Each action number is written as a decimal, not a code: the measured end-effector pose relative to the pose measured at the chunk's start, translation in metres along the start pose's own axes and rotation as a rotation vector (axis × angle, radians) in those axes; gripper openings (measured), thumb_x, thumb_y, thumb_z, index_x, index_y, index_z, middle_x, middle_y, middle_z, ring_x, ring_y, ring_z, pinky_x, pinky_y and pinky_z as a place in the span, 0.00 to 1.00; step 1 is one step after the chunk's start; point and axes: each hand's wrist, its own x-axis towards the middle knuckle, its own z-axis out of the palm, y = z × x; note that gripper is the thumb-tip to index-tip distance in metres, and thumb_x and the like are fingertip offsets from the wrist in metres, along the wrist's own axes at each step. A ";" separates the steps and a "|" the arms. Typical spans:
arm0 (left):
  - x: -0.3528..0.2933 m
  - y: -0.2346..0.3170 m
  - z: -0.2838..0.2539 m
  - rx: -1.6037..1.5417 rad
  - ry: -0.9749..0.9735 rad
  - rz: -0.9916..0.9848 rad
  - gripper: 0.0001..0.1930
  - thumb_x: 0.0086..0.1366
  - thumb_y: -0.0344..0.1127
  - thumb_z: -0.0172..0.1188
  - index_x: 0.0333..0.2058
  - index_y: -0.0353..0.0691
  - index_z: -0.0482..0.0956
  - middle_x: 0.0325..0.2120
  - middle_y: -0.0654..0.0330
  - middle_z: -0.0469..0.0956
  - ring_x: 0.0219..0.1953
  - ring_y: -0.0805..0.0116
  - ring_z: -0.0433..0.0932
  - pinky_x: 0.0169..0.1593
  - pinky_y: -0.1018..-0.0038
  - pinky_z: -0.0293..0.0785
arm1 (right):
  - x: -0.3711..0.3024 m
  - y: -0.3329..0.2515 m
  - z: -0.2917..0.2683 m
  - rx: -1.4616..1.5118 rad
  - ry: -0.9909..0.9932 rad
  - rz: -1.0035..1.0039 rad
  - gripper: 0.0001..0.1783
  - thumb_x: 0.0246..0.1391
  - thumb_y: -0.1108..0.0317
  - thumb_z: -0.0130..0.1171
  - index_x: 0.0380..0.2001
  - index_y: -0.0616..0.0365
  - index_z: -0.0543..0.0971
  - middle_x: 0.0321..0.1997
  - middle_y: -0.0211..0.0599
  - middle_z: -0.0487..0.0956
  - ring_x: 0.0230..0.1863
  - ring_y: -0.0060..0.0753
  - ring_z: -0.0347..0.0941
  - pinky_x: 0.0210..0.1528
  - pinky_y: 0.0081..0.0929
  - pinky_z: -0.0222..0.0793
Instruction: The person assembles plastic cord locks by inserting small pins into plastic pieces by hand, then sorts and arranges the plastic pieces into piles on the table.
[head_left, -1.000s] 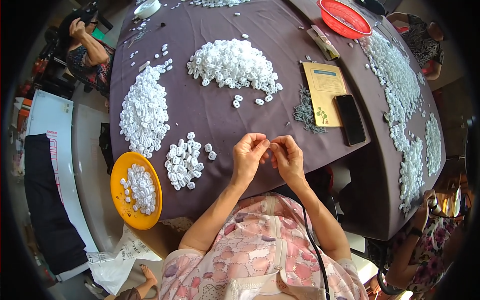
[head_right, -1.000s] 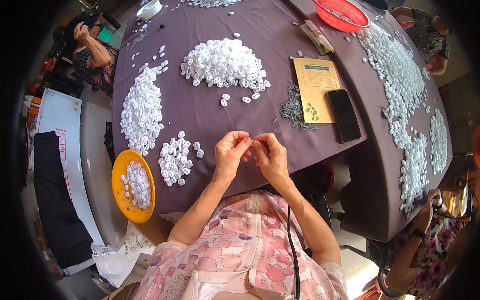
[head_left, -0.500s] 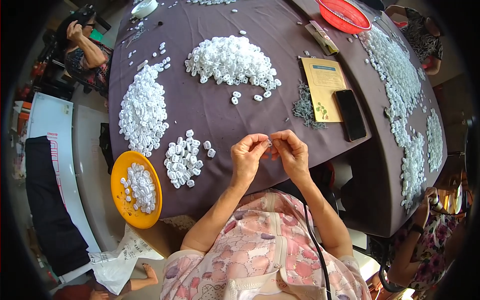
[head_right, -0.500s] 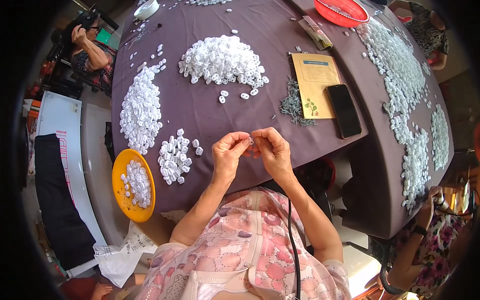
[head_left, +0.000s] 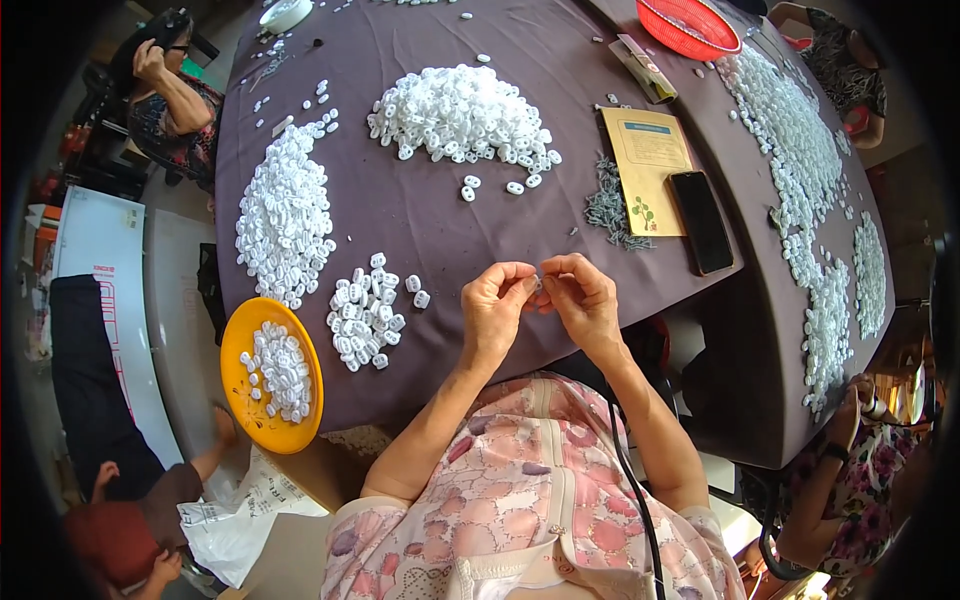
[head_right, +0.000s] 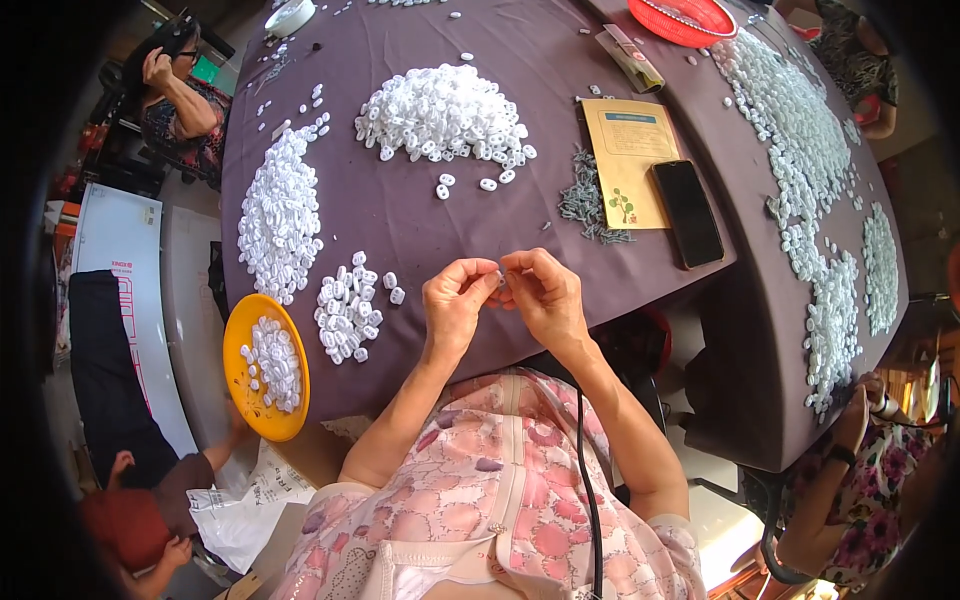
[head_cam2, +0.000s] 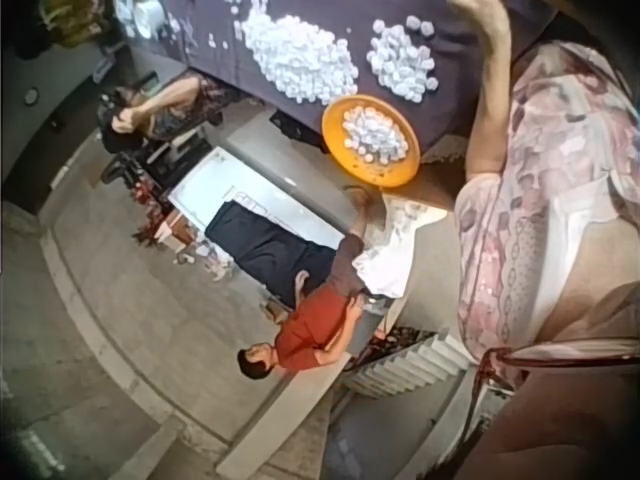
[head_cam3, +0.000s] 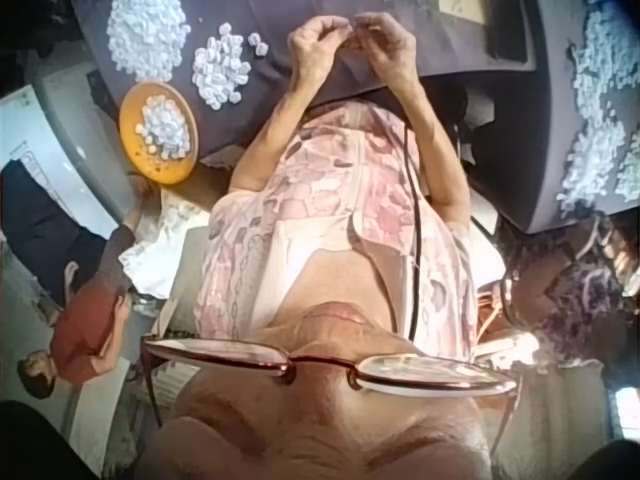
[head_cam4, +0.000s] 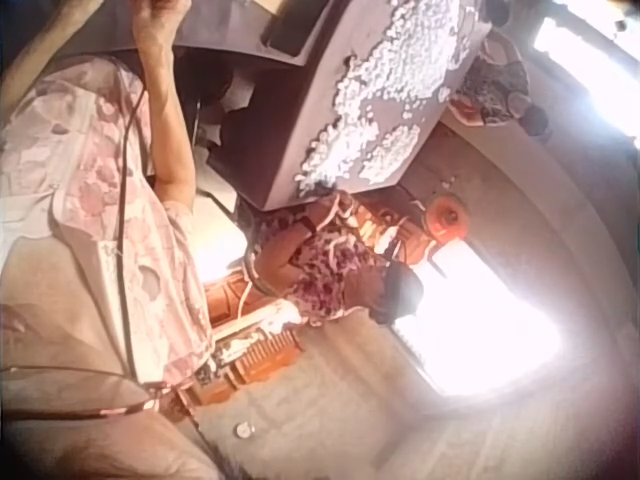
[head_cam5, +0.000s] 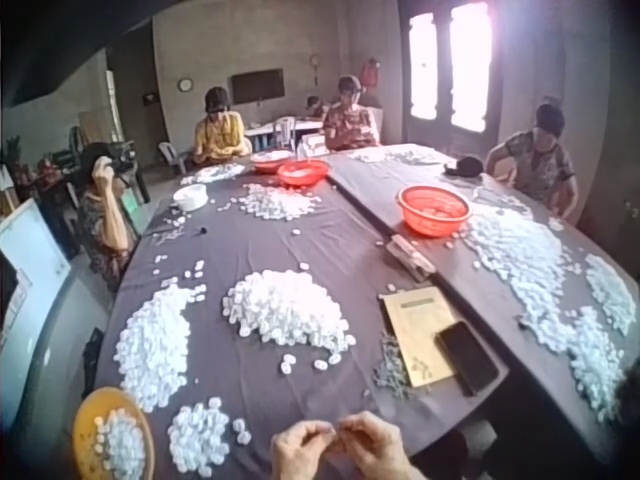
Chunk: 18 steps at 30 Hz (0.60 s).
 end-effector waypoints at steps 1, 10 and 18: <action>0.000 0.001 0.000 -0.001 -0.001 -0.001 0.03 0.62 0.23 0.57 0.34 0.30 0.78 0.26 0.60 0.79 0.25 0.75 0.77 0.31 0.78 0.78 | 0.000 -0.002 0.000 -0.028 -0.017 -0.036 0.05 0.57 0.81 0.52 0.36 0.64 0.74 0.28 0.31 0.76 0.29 0.19 0.77 0.30 0.18 0.75; -0.003 -0.006 0.006 -0.033 0.030 0.035 0.02 0.61 0.23 0.58 0.33 0.29 0.77 0.24 0.63 0.78 0.24 0.78 0.75 0.29 0.80 0.76 | -0.001 0.008 0.004 -0.073 0.000 -0.096 0.06 0.56 0.82 0.52 0.37 0.64 0.75 0.30 0.30 0.76 0.30 0.16 0.75 0.31 0.16 0.74; 0.000 -0.004 0.006 -0.152 0.065 -0.048 0.03 0.61 0.22 0.57 0.34 0.30 0.79 0.26 0.60 0.79 0.27 0.74 0.79 0.33 0.77 0.80 | 0.002 0.018 -0.001 -0.029 0.084 -0.063 0.06 0.56 0.80 0.54 0.38 0.64 0.75 0.28 0.29 0.77 0.29 0.15 0.74 0.30 0.16 0.73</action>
